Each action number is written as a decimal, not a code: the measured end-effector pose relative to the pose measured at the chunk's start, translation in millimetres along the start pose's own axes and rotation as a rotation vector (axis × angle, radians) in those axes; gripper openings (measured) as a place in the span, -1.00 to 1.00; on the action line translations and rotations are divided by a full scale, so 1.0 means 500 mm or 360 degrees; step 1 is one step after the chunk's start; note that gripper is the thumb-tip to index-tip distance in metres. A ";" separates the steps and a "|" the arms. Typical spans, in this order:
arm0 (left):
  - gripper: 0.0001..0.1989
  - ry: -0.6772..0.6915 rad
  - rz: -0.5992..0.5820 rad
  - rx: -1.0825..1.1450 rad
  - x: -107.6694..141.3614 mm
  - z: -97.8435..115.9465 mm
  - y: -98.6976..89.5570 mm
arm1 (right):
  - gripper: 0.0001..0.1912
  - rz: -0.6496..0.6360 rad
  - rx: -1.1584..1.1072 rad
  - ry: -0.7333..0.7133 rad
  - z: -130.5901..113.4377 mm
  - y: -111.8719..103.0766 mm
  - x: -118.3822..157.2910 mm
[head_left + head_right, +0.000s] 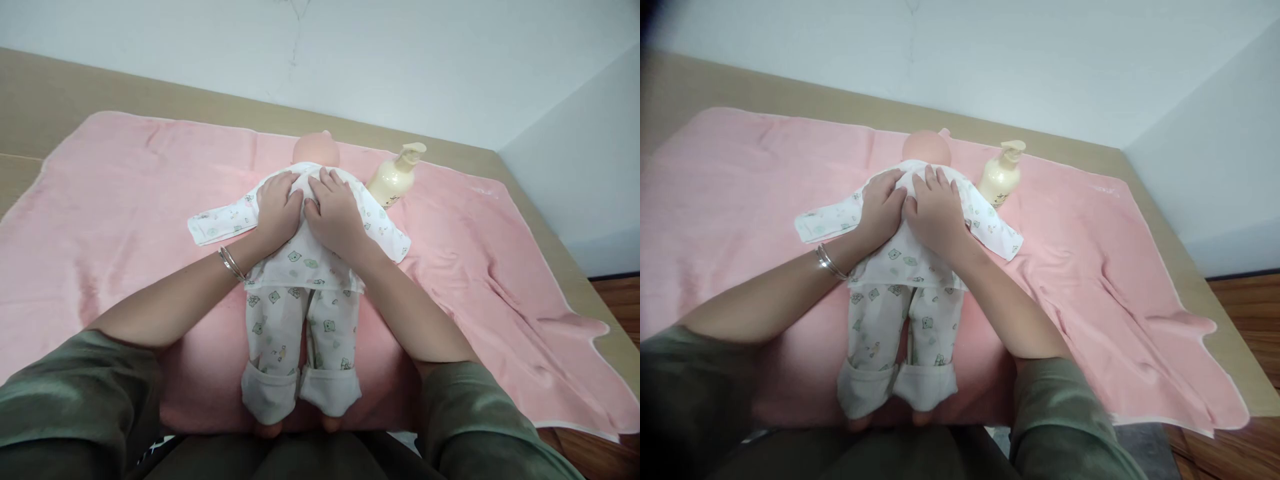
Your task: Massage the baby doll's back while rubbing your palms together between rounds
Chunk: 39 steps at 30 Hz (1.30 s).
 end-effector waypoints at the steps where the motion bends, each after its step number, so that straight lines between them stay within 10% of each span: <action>1: -0.52 0.0006 -0.0019 -0.0033 0.000 -0.001 0.003 | -0.39 0.0034 0.0000 -0.0009 0.000 -0.006 0.002; 17: -0.57 -0.0014 0.0045 0.0018 0.005 0.009 -0.004 | -0.32 0.0057 -0.0178 0.0002 0.005 -0.051 0.003; 26: -0.55 -0.0165 0.0025 0.0184 0.012 0.023 -0.020 | -0.37 -0.0232 -0.0134 -0.0020 0.030 0.009 -0.031; 34: -0.52 -0.0178 0.0025 0.0156 0.015 0.022 -0.022 | -0.21 -0.0416 -0.0044 0.0397 0.030 -0.015 0.018; 39: -0.54 -0.0246 0.0037 0.0148 0.014 0.019 -0.032 | -0.30 -0.0479 -0.0007 0.0179 -0.001 -0.083 0.052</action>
Point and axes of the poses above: each hand's wrist, its own x-axis away from the middle knuckle, its own y-axis out of the palm, z = x × y, the point moved 7 cm from there along -x, towards the middle knuckle, and after that the axes turned 4 degrees about -z, right-handed, at the moved point
